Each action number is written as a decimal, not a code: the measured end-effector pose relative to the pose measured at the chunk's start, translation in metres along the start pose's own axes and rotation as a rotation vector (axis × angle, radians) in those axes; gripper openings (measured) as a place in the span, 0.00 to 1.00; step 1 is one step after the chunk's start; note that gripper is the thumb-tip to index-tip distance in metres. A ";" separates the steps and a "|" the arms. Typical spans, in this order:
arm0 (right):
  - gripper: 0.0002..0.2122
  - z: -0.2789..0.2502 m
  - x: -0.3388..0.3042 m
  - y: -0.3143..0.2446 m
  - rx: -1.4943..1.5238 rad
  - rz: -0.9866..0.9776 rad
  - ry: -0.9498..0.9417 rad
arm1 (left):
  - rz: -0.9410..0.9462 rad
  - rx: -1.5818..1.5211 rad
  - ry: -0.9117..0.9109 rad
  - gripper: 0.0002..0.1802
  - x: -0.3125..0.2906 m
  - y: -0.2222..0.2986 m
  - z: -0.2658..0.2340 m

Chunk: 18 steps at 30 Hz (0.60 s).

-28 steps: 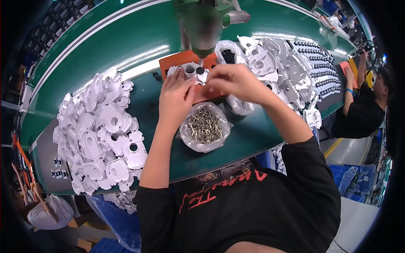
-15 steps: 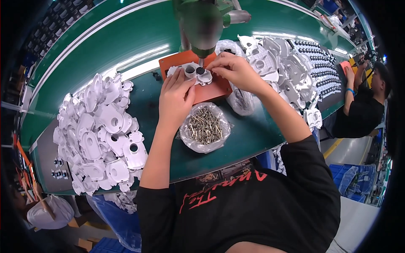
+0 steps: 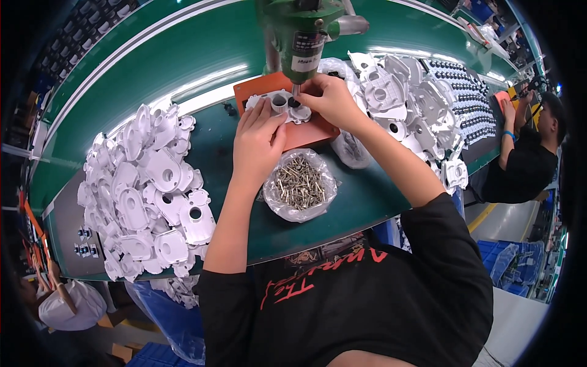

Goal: Assembling small white plastic components using a manual press and metal pins at a factory workbench.

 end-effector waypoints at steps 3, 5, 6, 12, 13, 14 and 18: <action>0.09 0.000 0.001 0.001 -0.043 -0.021 -0.006 | 0.002 -0.003 0.007 0.11 0.000 0.000 0.000; 0.09 0.002 0.002 0.006 -0.024 -0.029 0.005 | 0.012 -0.001 0.013 0.11 0.000 0.000 0.001; 0.09 0.003 0.002 0.007 -0.006 -0.037 0.017 | 0.011 -0.001 0.013 0.11 0.000 0.000 0.001; 0.08 0.003 0.001 0.008 -0.021 -0.098 -0.007 | 0.014 0.007 0.012 0.10 0.001 0.002 0.000; 0.08 0.002 0.000 0.006 -0.020 -0.098 -0.008 | 0.009 0.005 0.010 0.10 0.001 0.002 0.000; 0.07 -0.001 -0.001 0.002 0.001 -0.050 -0.043 | 0.004 0.003 0.009 0.10 0.001 0.001 -0.001; 0.07 -0.005 -0.004 0.019 0.002 -0.244 -0.114 | 0.000 0.003 0.008 0.10 0.001 0.002 0.001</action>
Point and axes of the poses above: each hand's wrist, its own x-axis towards the middle knuckle, its own z-axis out of the palm, y = z × x, the point moved 1 cm from there along x, towards the middle knuckle, and after that the axes turned 2 degrees about y, right-handed, at the moved point
